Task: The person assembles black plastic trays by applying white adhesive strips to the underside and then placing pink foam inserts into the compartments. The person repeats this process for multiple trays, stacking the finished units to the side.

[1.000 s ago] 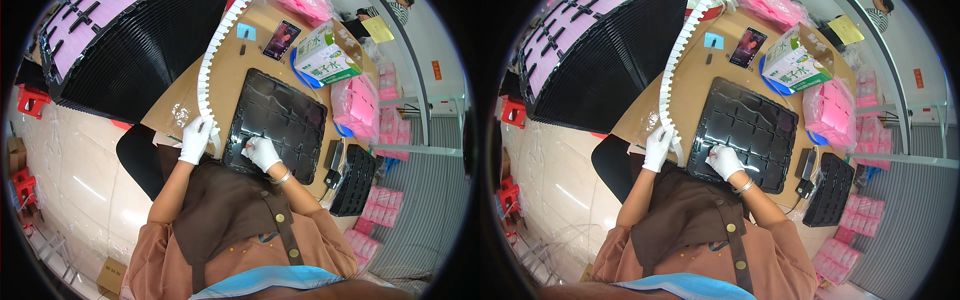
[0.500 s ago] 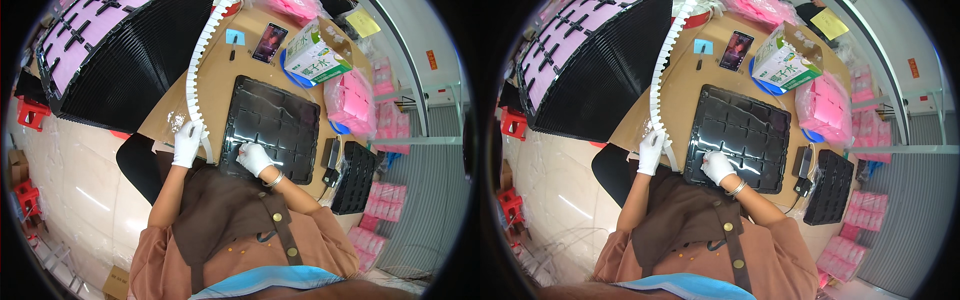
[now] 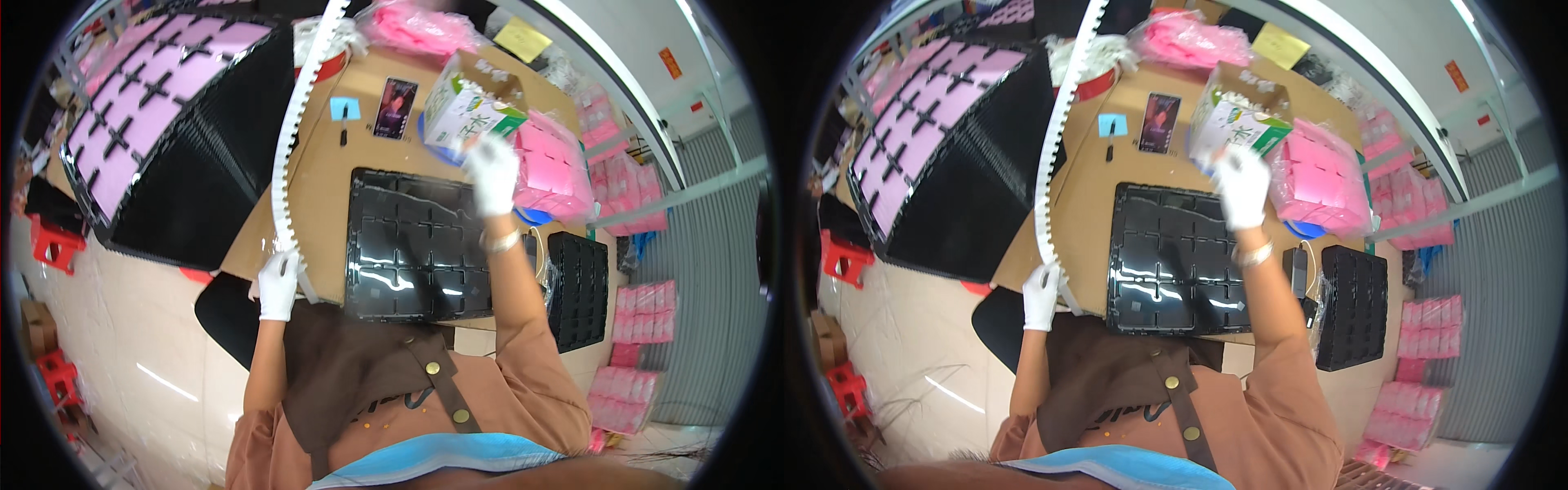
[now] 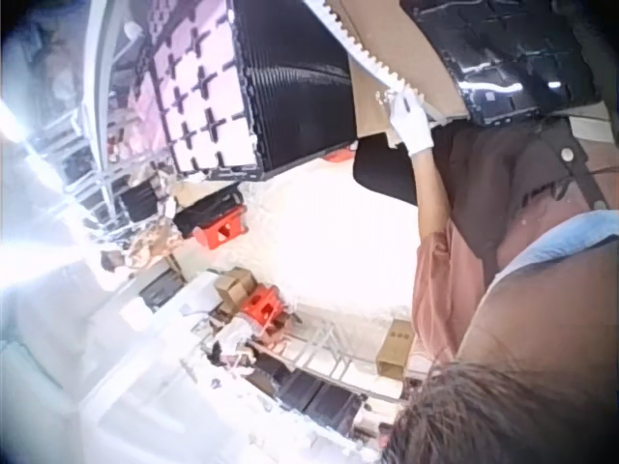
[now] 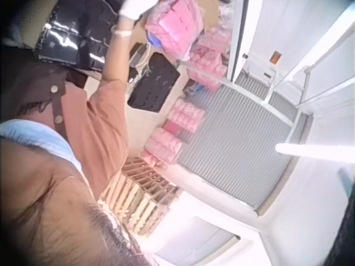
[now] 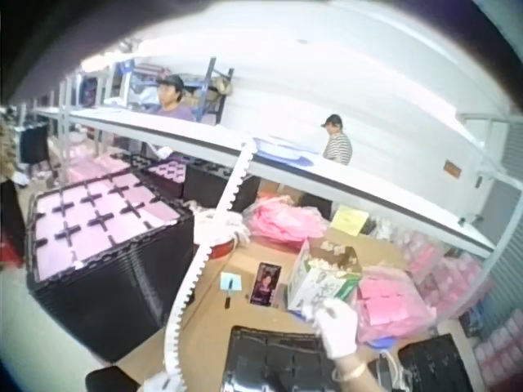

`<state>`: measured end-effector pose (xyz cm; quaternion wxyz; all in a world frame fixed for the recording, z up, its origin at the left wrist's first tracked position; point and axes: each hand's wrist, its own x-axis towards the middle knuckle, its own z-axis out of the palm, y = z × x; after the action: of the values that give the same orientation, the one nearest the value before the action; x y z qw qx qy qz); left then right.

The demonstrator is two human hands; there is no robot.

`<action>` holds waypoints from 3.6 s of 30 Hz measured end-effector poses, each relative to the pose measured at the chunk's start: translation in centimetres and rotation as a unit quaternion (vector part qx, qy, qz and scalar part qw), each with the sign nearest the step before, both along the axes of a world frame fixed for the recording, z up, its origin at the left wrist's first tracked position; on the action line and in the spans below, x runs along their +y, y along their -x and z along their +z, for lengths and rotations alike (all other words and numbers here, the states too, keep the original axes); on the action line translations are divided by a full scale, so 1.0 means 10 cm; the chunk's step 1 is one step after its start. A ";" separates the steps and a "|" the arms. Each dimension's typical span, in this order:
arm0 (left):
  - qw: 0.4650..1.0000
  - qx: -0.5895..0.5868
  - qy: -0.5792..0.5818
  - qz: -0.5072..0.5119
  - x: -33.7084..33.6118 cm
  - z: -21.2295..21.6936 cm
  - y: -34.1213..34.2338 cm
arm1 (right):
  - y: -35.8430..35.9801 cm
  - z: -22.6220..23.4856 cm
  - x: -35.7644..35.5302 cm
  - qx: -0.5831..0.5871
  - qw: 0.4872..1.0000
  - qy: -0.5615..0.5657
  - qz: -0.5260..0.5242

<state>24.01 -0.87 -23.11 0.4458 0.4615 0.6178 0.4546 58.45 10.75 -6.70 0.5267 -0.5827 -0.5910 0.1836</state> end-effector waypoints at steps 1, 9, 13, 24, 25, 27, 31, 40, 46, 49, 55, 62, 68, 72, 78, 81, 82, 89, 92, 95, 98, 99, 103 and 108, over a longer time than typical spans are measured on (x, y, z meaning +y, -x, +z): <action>0.999 0.039 0.000 -0.003 0.00 0.05 0.04 | -0.14 0.21 0.35 -0.104 0.987 -0.097 -0.075; 0.882 0.413 -0.175 0.147 -0.22 0.24 -0.08 | -1.38 0.59 1.22 -0.307 0.945 -0.037 -0.103; 0.905 0.375 -0.198 -0.013 -0.37 0.20 -0.36 | -1.84 0.58 0.57 -0.287 0.926 -0.054 -0.240; 0.884 0.437 -0.055 -0.159 0.00 0.23 -1.17 | -2.06 -0.43 -0.07 -0.525 0.795 0.118 -0.280; 0.873 0.461 -0.058 -0.150 0.01 0.28 -1.18 | -2.13 -0.46 -0.07 -0.489 0.821 0.100 -0.276; 0.883 0.432 -0.115 -0.143 0.02 0.43 -1.26 | -2.29 -0.55 -0.08 -0.414 0.867 0.063 -0.269; 0.898 0.320 -0.221 -0.205 0.21 0.72 -1.65 | -2.60 -0.50 -0.08 -0.184 0.934 0.068 -0.298; 0.775 -0.400 0.125 -0.473 0.67 1.01 -3.21 | -1.41 0.34 -0.98 -0.411 0.905 -0.057 -0.095; 0.829 -0.450 0.197 -0.267 0.77 1.30 -2.79 | -1.32 -0.41 -1.29 -0.060 0.983 -0.151 -0.083; 0.853 -0.416 0.211 -0.233 0.82 1.27 -2.35 | -1.85 -1.19 -1.00 0.314 0.946 -0.016 -0.076; 0.924 -0.259 0.207 -0.193 0.93 0.84 -1.61 | -1.52 -1.49 -0.68 0.478 0.861 0.155 0.075; 0.940 -0.113 0.203 -0.251 0.62 0.37 -1.23 | -1.39 -1.43 -1.39 0.316 0.903 0.288 -0.039; 0.952 0.149 0.074 -0.255 0.18 -0.23 -1.09 | -1.29 -1.51 -1.78 0.243 0.879 0.398 -0.095; 0.964 0.133 0.120 -0.198 -0.04 0.18 -1.17 | -1.27 -1.59 -1.86 0.162 0.899 0.383 -0.134; 0.948 0.235 0.082 -0.200 -0.18 0.28 -1.09 | -1.27 -1.73 -1.93 0.094 0.920 0.344 -0.164; 0.941 0.255 0.078 -0.207 -0.17 0.34 -1.09 | -1.31 -1.72 -1.94 0.082 0.917 0.338 -0.194; 0.938 0.263 0.082 -0.210 -0.16 0.37 -1.07 | -1.33 -1.67 -1.92 0.080 0.917 0.333 -0.206; 0.902 0.358 -0.132 -0.203 0.40 0.48 -1.22 | -1.57 -1.52 -1.40 0.190 0.949 0.173 -0.180; 0.831 0.425 -0.197 -0.299 0.83 0.26 -1.68 | -1.39 -1.61 -0.74 0.190 0.960 0.196 -0.064; 0.792 0.502 -0.163 -0.307 1.13 -0.06 -1.94 | -1.32 -1.84 -0.18 0.396 0.881 0.260 0.016; 0.773 0.544 -0.141 -0.294 1.12 -0.12 -1.87 | -1.49 -1.95 -0.09 0.490 0.846 0.207 -0.042; 0.767 0.556 -0.128 -0.293 1.14 -0.12 -1.84 | -1.52 -1.98 -0.08 0.499 0.840 0.194 -0.082; 0.790 0.559 -0.123 -0.221 1.11 -0.15 -1.92 | -1.37 -2.04 -0.14 0.493 0.848 0.177 -0.076; 0.792 0.495 -0.164 -0.316 1.05 -0.11 -1.80 | -1.60 -2.03 -0.16 0.443 0.858 0.250 -0.071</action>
<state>41.96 9.67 -24.24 0.1151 0.8592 0.4899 0.0922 74.45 9.10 -27.03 0.5809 -0.5925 -0.1865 0.5261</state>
